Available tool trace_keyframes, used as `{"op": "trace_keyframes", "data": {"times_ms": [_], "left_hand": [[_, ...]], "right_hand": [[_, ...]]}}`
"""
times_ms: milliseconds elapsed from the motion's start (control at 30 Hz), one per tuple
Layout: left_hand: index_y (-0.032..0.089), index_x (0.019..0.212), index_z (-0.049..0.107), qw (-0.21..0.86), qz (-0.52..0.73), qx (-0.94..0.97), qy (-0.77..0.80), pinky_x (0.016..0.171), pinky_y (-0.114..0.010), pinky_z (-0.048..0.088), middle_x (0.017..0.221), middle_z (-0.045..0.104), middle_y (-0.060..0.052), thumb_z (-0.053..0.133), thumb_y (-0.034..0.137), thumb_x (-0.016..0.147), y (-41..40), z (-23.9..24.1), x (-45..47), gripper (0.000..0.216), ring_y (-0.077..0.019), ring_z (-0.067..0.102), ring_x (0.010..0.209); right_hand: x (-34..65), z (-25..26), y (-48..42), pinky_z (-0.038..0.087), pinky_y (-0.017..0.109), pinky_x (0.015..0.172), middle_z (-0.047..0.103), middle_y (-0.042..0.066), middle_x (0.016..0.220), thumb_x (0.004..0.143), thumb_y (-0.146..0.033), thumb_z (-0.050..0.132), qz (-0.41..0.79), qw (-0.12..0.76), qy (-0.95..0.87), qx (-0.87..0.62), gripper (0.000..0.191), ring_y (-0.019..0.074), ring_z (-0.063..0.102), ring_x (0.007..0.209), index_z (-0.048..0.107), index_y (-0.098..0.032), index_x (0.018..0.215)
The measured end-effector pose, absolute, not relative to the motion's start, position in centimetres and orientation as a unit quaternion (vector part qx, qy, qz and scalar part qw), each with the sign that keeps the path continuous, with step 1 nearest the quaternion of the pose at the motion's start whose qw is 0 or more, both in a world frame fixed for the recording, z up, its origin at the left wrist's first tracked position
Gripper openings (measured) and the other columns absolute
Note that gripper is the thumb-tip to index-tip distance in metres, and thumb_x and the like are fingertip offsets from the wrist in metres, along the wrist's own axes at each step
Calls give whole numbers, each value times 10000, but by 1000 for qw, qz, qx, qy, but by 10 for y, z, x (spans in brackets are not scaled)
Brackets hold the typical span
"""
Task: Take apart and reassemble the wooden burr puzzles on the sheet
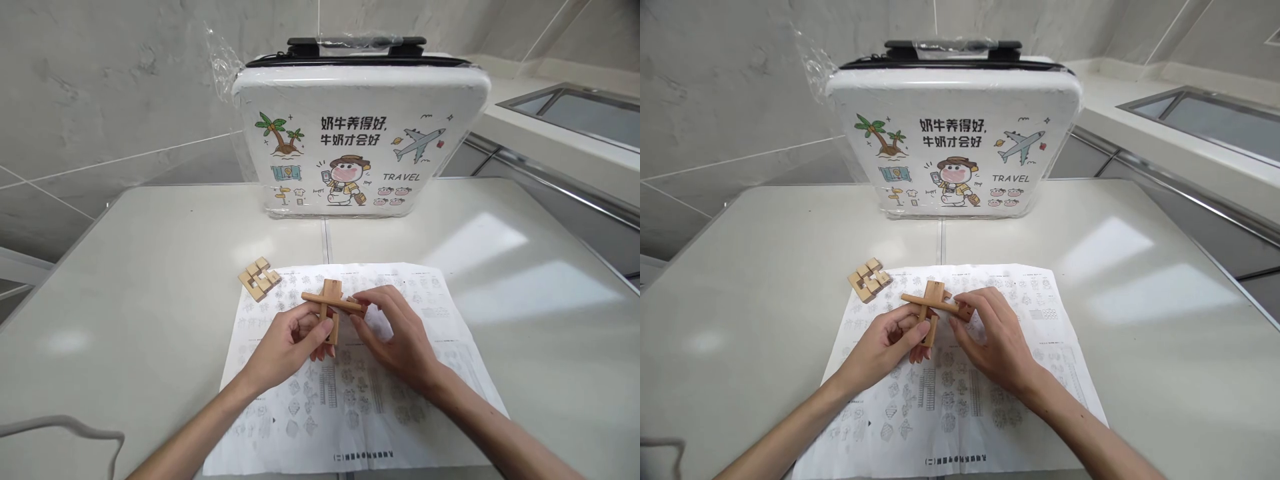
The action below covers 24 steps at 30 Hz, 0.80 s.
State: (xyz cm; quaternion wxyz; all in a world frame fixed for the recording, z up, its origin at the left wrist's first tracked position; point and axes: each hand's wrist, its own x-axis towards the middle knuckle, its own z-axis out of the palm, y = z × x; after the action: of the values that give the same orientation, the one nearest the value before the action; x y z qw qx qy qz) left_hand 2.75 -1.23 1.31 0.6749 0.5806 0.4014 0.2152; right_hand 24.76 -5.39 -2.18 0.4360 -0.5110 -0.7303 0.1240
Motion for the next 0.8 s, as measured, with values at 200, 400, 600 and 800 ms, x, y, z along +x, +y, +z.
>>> {"op": "trace_keyframes", "data": {"times_ms": [200,400,600,800], "left_hand": [[172,1140,684,673,198,587,403,630,-275,537,750,710,-28,612,527,1035,-14,15,29,377,-152,651,647],[181,1113,676,694,183,582,382,638,-260,545,785,725,-26,626,513,1033,-17,14,29,345,-144,684,668],[176,1085,647,731,148,563,356,644,-269,548,716,729,-20,634,517,1029,-16,11,25,346,-139,672,620],[173,1046,627,745,146,545,355,605,-263,535,707,740,-32,670,549,995,-18,12,26,382,-152,685,598]], "right_hand": [[248,-24,-55,541,365,699,725,47,910,1033,-113,627,90,441,-744,-495,183,206,658,808,631,-229,1173],[249,-23,-54,494,363,655,676,35,808,1040,-136,617,48,434,-731,-524,99,204,619,721,624,-227,1081],[255,-21,-51,474,359,651,648,32,802,1032,-123,582,29,442,-712,-544,112,206,599,729,602,-233,1043],[251,-22,-52,478,349,639,640,24,792,1033,-138,592,34,448,-709,-544,97,195,593,717,606,-234,1032]]}}
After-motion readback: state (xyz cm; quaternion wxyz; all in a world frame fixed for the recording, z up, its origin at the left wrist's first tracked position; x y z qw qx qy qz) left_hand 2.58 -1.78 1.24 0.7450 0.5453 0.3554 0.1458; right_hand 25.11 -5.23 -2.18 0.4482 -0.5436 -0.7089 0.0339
